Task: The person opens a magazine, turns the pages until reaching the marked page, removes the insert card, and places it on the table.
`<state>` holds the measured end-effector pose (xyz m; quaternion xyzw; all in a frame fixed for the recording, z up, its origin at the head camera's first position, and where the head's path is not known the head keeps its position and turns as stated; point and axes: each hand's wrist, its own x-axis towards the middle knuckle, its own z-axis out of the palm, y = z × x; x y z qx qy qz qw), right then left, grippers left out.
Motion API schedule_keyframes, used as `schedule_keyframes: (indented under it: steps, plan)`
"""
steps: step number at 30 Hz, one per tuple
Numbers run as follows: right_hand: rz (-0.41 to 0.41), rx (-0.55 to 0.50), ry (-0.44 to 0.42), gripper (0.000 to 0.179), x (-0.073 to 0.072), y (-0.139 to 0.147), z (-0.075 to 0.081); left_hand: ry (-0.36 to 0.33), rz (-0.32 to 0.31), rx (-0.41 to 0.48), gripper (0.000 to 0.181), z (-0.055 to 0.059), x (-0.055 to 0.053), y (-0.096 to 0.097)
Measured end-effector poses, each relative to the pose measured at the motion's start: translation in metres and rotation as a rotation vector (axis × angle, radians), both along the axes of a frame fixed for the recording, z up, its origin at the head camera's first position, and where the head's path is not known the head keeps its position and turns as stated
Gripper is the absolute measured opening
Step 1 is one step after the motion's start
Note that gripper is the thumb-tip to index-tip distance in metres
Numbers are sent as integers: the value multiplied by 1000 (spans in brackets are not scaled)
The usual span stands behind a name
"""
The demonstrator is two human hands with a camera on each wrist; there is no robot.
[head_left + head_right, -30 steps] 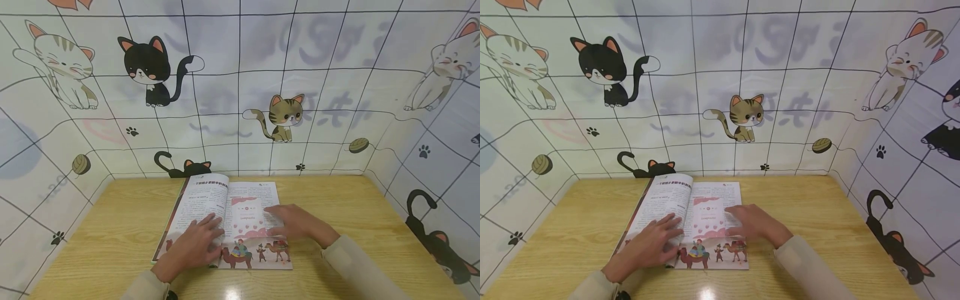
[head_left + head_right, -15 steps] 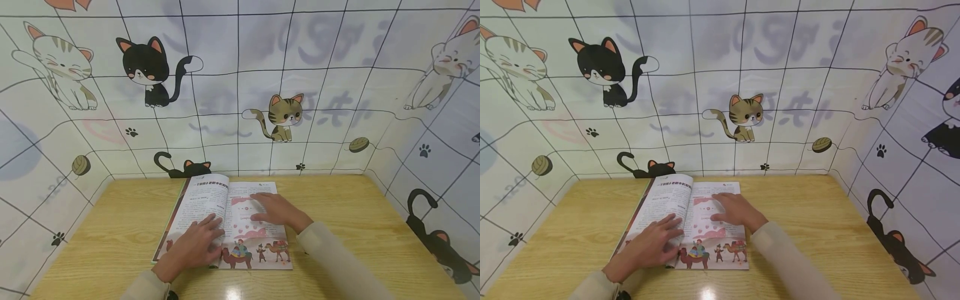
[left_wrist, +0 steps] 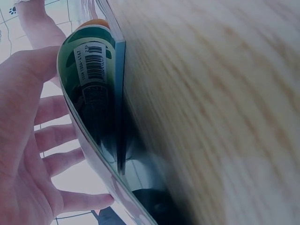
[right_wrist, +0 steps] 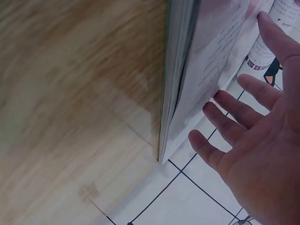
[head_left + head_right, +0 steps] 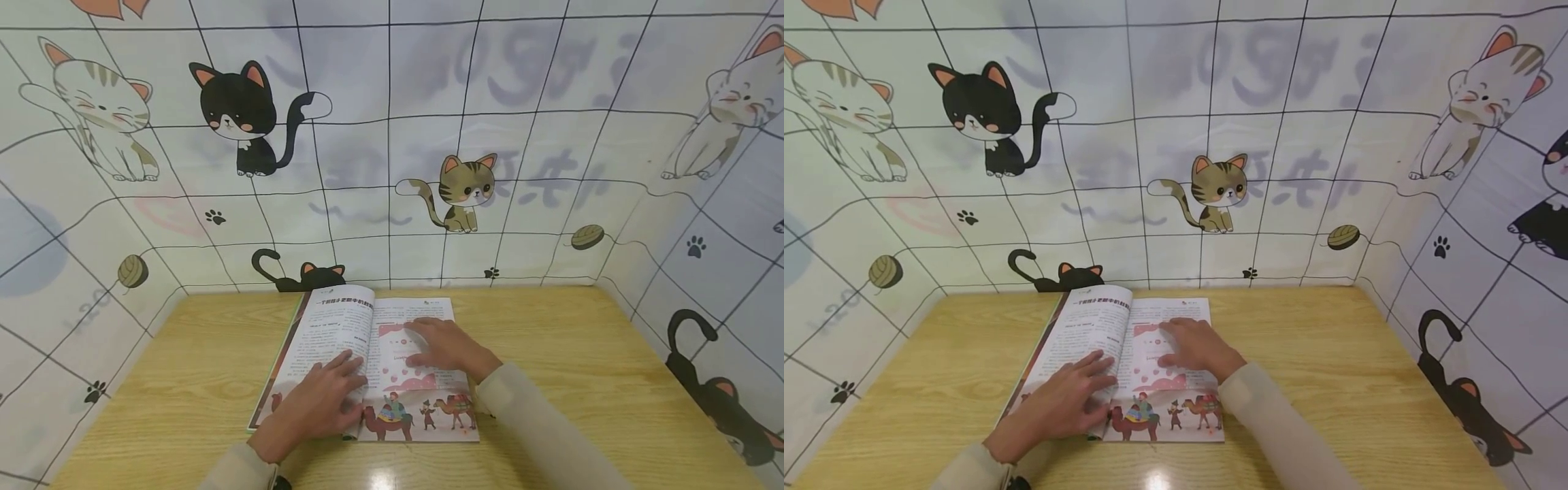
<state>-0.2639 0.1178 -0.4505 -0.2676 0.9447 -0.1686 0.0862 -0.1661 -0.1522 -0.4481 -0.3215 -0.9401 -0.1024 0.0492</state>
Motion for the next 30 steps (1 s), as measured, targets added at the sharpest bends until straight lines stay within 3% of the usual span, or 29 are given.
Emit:
schedule_keyframes:
  steps: [9,24,30]
  plan:
    - [-26,-24,-9,71,-3,-5,2,24,-7,-4,35,-1,0,0]
    - [-14,-15,-41,79,-15,-10,6,-18,1,13,35,0,-1,-1]
    - [-31,-67,-31,86,-17,-7,3,-22,-3,30,34,-1,-1,-1]
